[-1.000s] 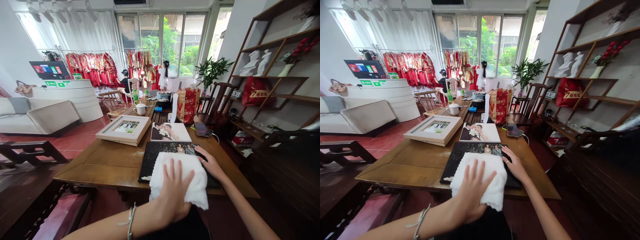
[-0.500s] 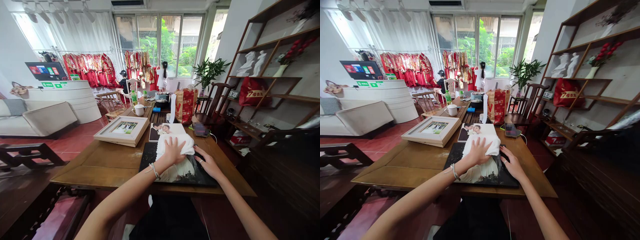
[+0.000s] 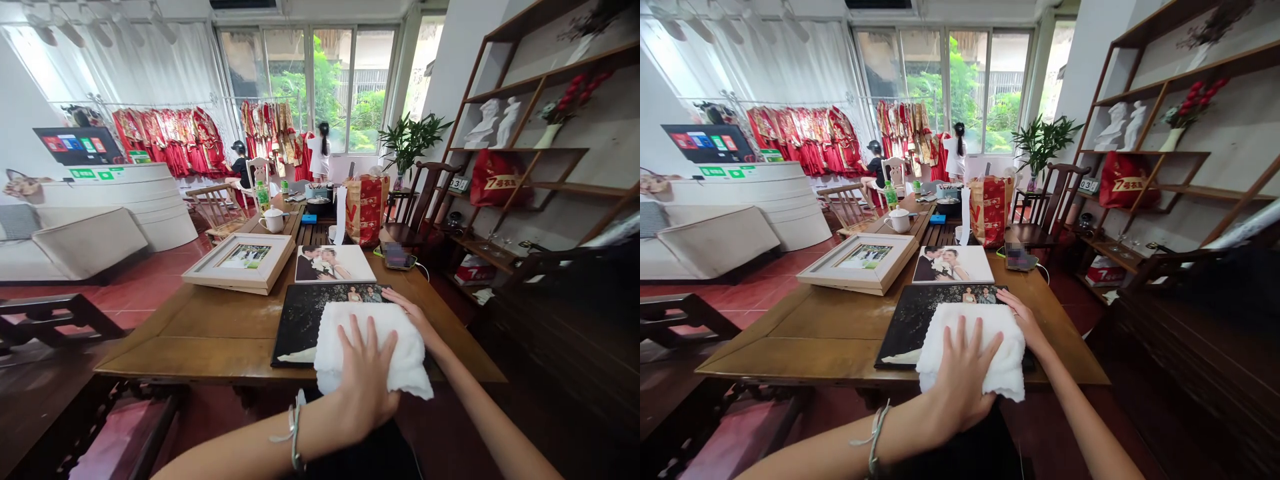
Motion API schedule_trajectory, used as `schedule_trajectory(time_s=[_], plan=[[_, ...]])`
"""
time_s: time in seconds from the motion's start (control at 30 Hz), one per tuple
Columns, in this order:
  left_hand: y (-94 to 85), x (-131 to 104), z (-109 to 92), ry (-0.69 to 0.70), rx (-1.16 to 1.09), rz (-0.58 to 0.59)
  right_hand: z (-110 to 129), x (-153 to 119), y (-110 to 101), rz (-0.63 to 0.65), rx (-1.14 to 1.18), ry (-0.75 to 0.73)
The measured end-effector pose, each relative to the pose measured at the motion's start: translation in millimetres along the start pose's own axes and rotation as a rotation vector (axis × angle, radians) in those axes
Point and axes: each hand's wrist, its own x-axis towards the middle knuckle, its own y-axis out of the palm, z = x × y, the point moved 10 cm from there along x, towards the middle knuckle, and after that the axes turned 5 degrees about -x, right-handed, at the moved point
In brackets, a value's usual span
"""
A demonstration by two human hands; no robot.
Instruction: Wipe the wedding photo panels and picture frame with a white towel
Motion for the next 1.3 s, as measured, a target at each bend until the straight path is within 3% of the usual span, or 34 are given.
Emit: schedule_trajectory(time_s=[0.3,0.43,0.57,0.77,0.83,0.93,1.07,1.2,1.3], plan=[[3.1,88.3,39.0,-0.245,0.065,0.049,0.5,-1.5,-0.7,-0.031,0.031,0.061],[-2.6,104.8,44.9,-0.218,0.032,-0.012,3.5,-1.2,-6.7,-0.086,-0.007,0.057],[1.4,78.5,34.1,-0.176,0.039,-0.008,3.7,-2.1,-4.4,-0.051,0.003,0.047],[7.2,1.3,-23.2,-0.020,0.120,-0.016,8.2,-2.0,-4.3,-0.023,-0.013,0.041],[8.1,-9.0,-34.8,0.000,0.090,-0.004,9.5,-1.3,-4.4,-0.015,-0.017,0.055],[3.8,-2.6,-34.3,-0.020,0.062,-0.017,11.0,-1.4,-3.7,0.008,-0.013,0.062],[-2.0,26.7,-5.3,-0.104,0.070,-0.039,10.9,-3.1,-0.2,0.031,-0.019,0.033],[-1.6,55.6,55.5,-0.273,0.086,-0.004,11.0,-3.7,2.4,0.003,-0.124,-0.004],[-7.1,70.0,100.1,-0.298,0.067,-0.024,13.2,-4.0,5.6,0.015,-0.193,-0.011]])
